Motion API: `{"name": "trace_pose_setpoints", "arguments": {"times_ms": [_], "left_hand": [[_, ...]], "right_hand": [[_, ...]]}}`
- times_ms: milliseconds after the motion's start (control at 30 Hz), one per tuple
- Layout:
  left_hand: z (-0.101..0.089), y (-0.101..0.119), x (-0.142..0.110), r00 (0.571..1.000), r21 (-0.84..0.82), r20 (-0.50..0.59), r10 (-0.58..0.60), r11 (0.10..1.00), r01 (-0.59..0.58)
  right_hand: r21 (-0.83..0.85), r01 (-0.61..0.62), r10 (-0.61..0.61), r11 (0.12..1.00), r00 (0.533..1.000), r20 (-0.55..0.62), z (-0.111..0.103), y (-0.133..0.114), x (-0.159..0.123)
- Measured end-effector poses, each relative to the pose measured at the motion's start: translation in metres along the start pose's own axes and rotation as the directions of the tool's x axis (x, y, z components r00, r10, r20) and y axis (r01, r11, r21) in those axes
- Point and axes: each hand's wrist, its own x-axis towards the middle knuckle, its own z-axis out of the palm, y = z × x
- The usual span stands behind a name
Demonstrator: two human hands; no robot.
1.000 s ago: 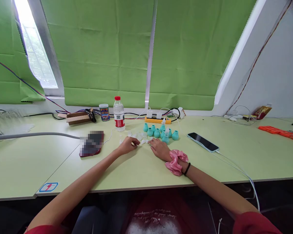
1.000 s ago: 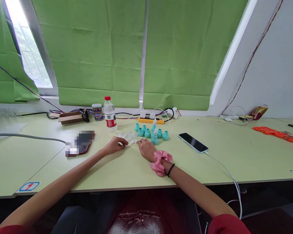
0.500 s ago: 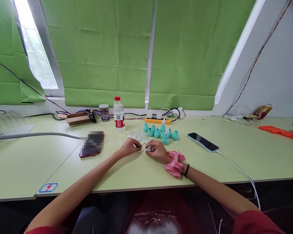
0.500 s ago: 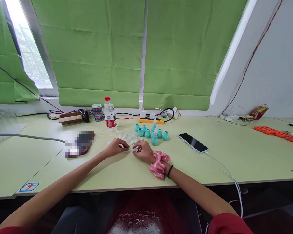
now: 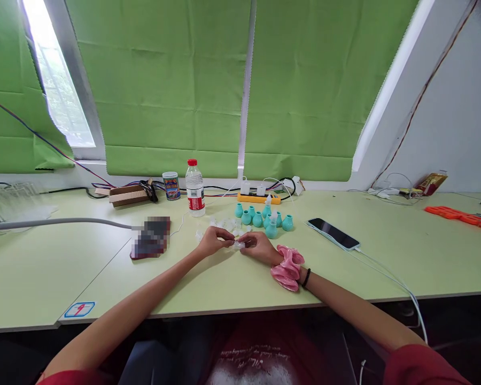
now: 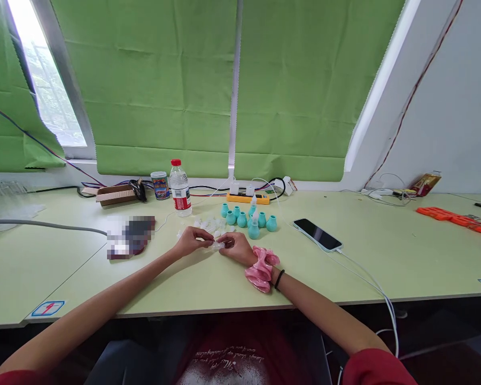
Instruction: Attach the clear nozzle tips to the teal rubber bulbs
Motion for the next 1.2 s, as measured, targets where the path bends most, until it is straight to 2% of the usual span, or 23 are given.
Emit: {"name": "trace_pose_setpoints", "arguments": {"times_ms": [300,767,1200], "left_hand": [[0.0024,0.0028,-0.0014,1.0,-0.036,-0.014,-0.016,0.999,0.015],[0.0048,0.002,-0.0013,0.999,-0.053,-0.017,-0.03,0.998,0.029],[0.0003,0.0053,-0.001,0.998,-0.025,0.052,-0.039,0.999,0.041]], "right_hand": [[0.02,0.044,-0.044,0.999,0.999,0.019,0.0012,-0.0022,-0.002],[-0.068,0.125,-0.123,0.99,0.992,0.025,0.0015,-0.0065,-0.0048],[-0.117,0.163,-0.159,0.98,0.986,0.04,0.0014,-0.007,-0.0047]]}}
